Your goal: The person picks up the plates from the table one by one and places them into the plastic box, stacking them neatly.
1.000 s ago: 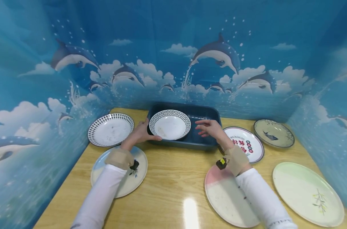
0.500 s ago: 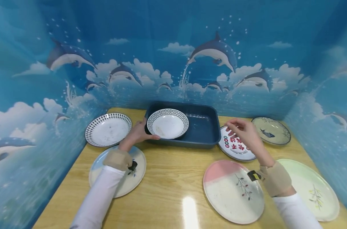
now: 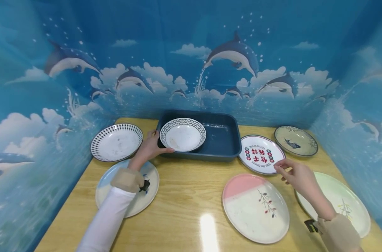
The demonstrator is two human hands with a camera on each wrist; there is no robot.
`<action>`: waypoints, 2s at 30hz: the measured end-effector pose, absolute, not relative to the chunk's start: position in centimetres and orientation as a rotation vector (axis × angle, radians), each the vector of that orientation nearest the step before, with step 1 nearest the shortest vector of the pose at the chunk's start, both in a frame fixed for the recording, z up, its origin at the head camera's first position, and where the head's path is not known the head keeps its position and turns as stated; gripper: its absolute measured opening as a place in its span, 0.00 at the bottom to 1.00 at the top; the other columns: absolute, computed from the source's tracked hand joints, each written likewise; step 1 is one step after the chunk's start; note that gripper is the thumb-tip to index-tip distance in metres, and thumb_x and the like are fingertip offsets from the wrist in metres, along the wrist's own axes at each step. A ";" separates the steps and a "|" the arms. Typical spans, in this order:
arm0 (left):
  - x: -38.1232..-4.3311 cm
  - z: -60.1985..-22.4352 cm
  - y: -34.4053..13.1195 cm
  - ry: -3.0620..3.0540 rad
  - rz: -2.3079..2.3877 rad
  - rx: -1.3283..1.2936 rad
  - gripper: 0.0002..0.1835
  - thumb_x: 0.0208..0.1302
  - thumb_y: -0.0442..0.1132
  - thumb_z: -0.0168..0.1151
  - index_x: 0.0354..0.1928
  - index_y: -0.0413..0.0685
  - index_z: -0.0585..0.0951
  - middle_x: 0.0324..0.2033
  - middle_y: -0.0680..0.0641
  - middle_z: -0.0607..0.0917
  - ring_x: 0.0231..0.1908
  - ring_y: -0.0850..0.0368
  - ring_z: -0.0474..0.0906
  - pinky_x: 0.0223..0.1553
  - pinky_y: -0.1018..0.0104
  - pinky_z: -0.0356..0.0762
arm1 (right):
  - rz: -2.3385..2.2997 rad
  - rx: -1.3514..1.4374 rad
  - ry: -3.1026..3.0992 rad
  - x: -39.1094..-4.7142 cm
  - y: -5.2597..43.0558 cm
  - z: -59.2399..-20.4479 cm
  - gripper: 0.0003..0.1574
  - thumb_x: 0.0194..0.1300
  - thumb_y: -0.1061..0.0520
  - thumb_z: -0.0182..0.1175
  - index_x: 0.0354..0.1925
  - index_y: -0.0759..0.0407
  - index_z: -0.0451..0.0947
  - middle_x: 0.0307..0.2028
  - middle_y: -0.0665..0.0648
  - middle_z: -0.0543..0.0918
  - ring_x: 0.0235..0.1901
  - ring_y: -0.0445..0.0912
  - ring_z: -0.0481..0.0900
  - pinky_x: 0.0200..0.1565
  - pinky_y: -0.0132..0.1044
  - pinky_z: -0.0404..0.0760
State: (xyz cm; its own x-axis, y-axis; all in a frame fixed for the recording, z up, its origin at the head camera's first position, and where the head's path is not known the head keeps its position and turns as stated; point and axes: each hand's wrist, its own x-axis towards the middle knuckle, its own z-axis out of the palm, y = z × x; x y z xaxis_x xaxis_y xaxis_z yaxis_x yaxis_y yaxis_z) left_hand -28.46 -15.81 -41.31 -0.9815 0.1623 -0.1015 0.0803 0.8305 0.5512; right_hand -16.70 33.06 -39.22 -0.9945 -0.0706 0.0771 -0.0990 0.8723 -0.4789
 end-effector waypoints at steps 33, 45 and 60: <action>-28.4 -41.6 -15.4 2.815 0.897 0.149 0.64 0.61 0.61 0.70 0.79 0.32 0.42 0.77 0.28 0.45 0.75 0.32 0.49 0.71 0.38 0.60 | 0.584 -0.033 -3.376 -16.5 33.9 -45.0 0.13 0.70 0.60 0.61 0.49 0.68 0.77 0.39 0.67 0.84 0.36 0.54 0.83 0.36 0.48 0.84; -28.4 -41.4 -15.5 2.820 0.845 0.110 0.64 0.61 0.63 0.70 0.79 0.32 0.41 0.78 0.29 0.44 0.75 0.31 0.51 0.70 0.38 0.62 | 0.585 -0.045 -3.415 -15.9 33.8 -44.1 0.18 0.72 0.61 0.57 0.54 0.73 0.77 0.46 0.73 0.83 0.42 0.62 0.83 0.42 0.55 0.82; -28.2 -41.5 -15.6 2.838 0.871 0.114 0.64 0.60 0.62 0.70 0.79 0.33 0.42 0.78 0.29 0.45 0.75 0.31 0.51 0.70 0.38 0.61 | 0.855 -0.039 -3.329 -14.4 33.2 -43.6 0.24 0.77 0.62 0.45 0.61 0.82 0.67 0.54 0.81 0.76 0.54 0.73 0.76 0.51 0.63 0.78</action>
